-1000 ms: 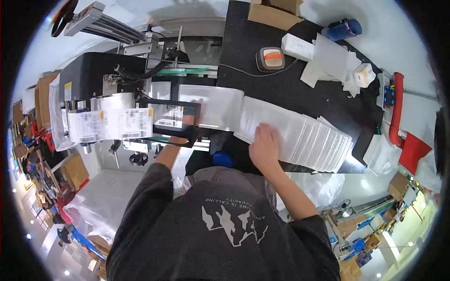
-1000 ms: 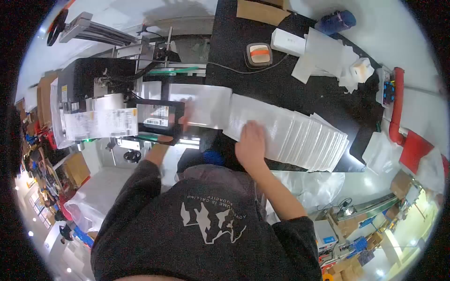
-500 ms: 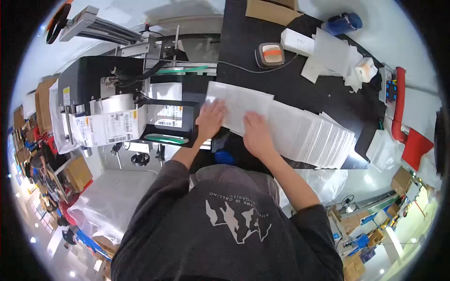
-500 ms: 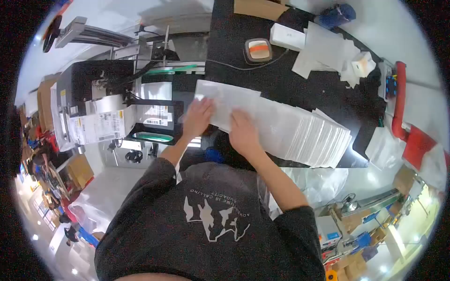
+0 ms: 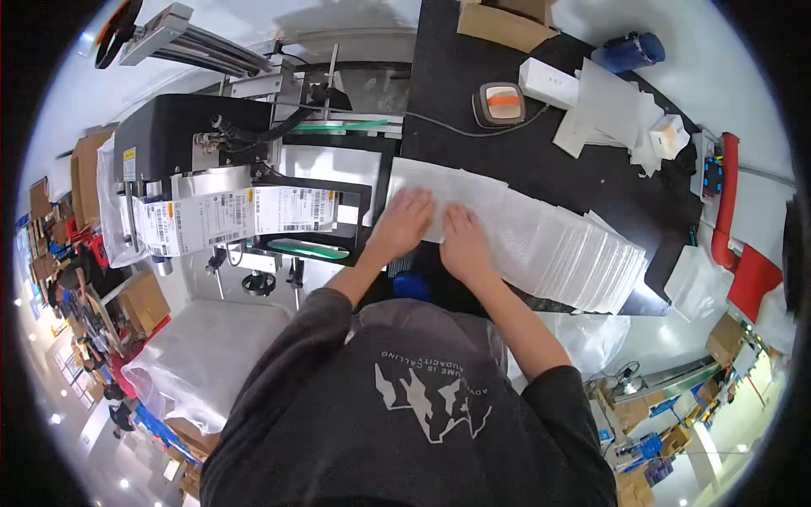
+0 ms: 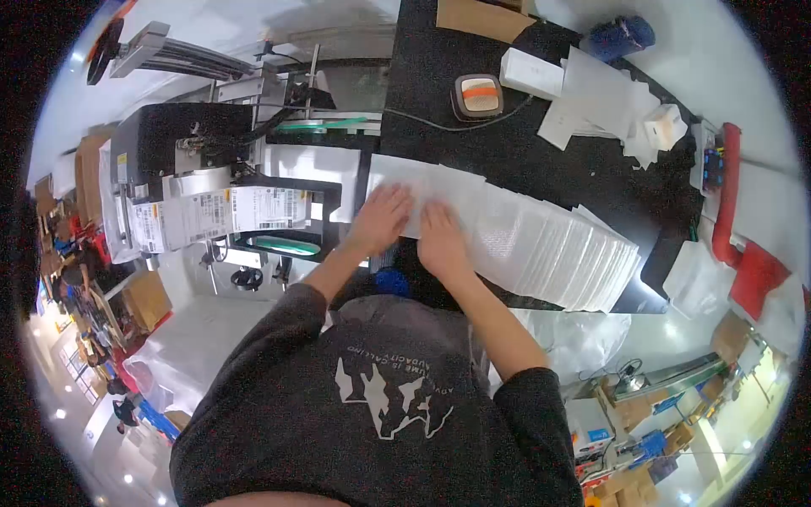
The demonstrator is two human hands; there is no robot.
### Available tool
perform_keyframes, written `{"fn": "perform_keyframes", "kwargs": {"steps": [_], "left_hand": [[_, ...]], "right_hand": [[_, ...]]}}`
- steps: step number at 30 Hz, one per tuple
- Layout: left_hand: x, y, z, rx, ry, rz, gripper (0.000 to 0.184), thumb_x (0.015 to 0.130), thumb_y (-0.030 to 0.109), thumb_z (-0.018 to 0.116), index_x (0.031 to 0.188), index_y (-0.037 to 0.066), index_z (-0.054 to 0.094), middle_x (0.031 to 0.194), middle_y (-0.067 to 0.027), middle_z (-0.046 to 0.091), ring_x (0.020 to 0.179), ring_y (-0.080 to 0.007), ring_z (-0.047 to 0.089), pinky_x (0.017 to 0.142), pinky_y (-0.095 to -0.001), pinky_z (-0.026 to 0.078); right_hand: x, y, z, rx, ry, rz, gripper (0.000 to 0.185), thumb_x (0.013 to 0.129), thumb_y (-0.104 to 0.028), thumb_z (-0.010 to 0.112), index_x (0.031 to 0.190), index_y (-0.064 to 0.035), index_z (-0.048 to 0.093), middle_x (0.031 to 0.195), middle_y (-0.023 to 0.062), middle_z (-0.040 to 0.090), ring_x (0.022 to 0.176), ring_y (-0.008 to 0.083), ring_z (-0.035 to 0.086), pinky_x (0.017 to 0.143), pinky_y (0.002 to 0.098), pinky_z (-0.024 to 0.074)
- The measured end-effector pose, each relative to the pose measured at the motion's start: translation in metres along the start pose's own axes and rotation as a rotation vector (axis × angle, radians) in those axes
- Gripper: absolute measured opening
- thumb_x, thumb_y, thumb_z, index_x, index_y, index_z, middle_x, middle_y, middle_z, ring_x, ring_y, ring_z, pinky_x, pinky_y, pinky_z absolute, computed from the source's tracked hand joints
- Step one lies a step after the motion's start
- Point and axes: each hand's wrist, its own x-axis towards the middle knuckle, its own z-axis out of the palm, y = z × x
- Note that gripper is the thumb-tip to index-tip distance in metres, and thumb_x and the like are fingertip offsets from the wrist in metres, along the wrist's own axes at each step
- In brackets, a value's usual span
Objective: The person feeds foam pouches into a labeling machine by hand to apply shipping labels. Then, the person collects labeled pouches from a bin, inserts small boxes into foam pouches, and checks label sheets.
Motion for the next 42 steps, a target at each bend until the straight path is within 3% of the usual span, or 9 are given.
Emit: {"fn": "perform_keyframes", "kwargs": {"steps": [3, 7, 12, 14, 17, 19, 21, 24, 42], "left_hand": [[-0.006, -0.002, 0.005, 0.144, -0.030, -0.058, 0.045, 0.096, 0.020, 0.059, 0.139, 0.008, 0.062, 0.146, -0.0128, 0.059, 0.138, -0.0314, 0.052, 0.116, -0.0505, 0.041], [-0.043, -0.045, 0.042, 0.059, 0.238, -0.128, 0.043, 0.101, 0.016, 0.053, 0.143, 0.006, 0.058, 0.142, -0.0131, 0.060, 0.139, -0.0297, 0.051, 0.121, -0.0480, 0.036], [-0.069, 0.012, -0.055, -0.259, -0.635, -0.165, 0.033, 0.097, 0.017, 0.060, 0.125, 0.003, 0.065, 0.136, -0.0184, 0.063, 0.133, -0.0342, 0.058, 0.114, -0.0466, 0.044], [-0.071, 0.060, -0.114, 0.023, -0.252, 0.490, 0.028, 0.094, 0.019, 0.063, 0.117, 0.004, 0.068, 0.126, -0.0173, 0.067, 0.125, -0.0336, 0.062, 0.111, -0.0472, 0.047], [-0.031, 0.098, -0.210, 0.020, 0.048, 0.512, 0.027, 0.092, 0.020, 0.065, 0.114, 0.004, 0.068, 0.128, -0.0189, 0.067, 0.128, -0.0354, 0.062, 0.113, -0.0489, 0.047], [0.028, 0.095, -0.268, 0.001, -0.830, -0.234, 0.037, 0.092, 0.025, 0.069, 0.122, 0.003, 0.067, 0.140, -0.0196, 0.062, 0.135, -0.0373, 0.058, 0.117, -0.0519, 0.044], [-0.012, 0.045, -0.232, 0.143, 0.141, -0.049, 0.054, 0.091, 0.033, 0.074, 0.134, 0.002, 0.062, 0.146, -0.0184, 0.059, 0.139, -0.0376, 0.054, 0.121, -0.0537, 0.039], [-0.009, 0.012, -0.228, 0.038, 0.102, -0.157, 0.070, 0.090, 0.038, 0.076, 0.147, 0.004, 0.053, 0.151, -0.0148, 0.055, 0.142, -0.0341, 0.050, 0.125, -0.0559, 0.031], [-0.009, 0.012, -0.218, 0.063, 0.115, -0.143, 0.063, 0.093, 0.039, 0.074, 0.142, 0.004, 0.057, 0.142, -0.0145, 0.059, 0.135, -0.0356, 0.053, 0.124, -0.0526, 0.033]], "right_hand": [[-0.005, -0.008, -0.020, 0.037, -0.014, 0.047, 0.060, 0.083, -0.011, 0.064, 0.136, 0.0131, 0.057, 0.148, 0.0257, 0.055, 0.141, 0.0413, 0.051, 0.121, 0.0454, 0.0374], [-0.034, 0.000, -0.055, -0.040, -0.050, 0.106, 0.063, 0.083, -0.013, 0.064, 0.140, 0.0130, 0.055, 0.152, 0.0255, 0.054, 0.144, 0.0399, 0.049, 0.123, 0.0453, 0.0351], [-0.038, 0.017, -0.054, -0.139, -0.091, 0.034, 0.064, 0.084, -0.014, 0.064, 0.142, 0.0117, 0.055, 0.157, 0.0238, 0.051, 0.149, 0.0369, 0.045, 0.126, 0.0463, 0.0320], [-0.037, 0.013, -0.045, -0.124, -0.109, 0.047, 0.063, 0.084, -0.014, 0.064, 0.141, 0.0112, 0.055, 0.158, 0.0233, 0.050, 0.150, 0.0361, 0.044, 0.126, 0.0464, 0.0313], [-0.036, 0.010, -0.036, -0.121, -0.088, 0.040, 0.063, 0.086, -0.016, 0.064, 0.141, 0.0116, 0.055, 0.157, 0.0247, 0.050, 0.150, 0.0373, 0.044, 0.127, 0.0467, 0.0294], [-0.034, 0.010, -0.032, -0.129, -0.068, 0.024, 0.062, 0.087, -0.018, 0.064, 0.141, 0.0121, 0.055, 0.156, 0.0261, 0.050, 0.150, 0.0384, 0.043, 0.128, 0.0470, 0.0275], [-0.034, 0.010, -0.029, -0.134, -0.061, 0.001, 0.062, 0.088, -0.018, 0.064, 0.141, 0.0122, 0.055, 0.156, 0.0260, 0.050, 0.150, 0.0383, 0.043, 0.128, 0.0470, 0.0276], [-0.036, 0.011, -0.031, -0.155, -0.060, -0.015, 0.061, 0.089, -0.018, 0.063, 0.141, 0.0123, 0.055, 0.156, 0.0256, 0.050, 0.150, 0.0380, 0.043, 0.128, 0.0470, 0.0278], [0.054, -0.061, 0.031, 0.134, 0.037, -0.228, 0.059, 0.086, -0.013, 0.066, 0.140, 0.0079, 0.056, 0.151, 0.0224, 0.054, 0.142, 0.0391, 0.050, 0.121, 0.0440, 0.0379]]}}
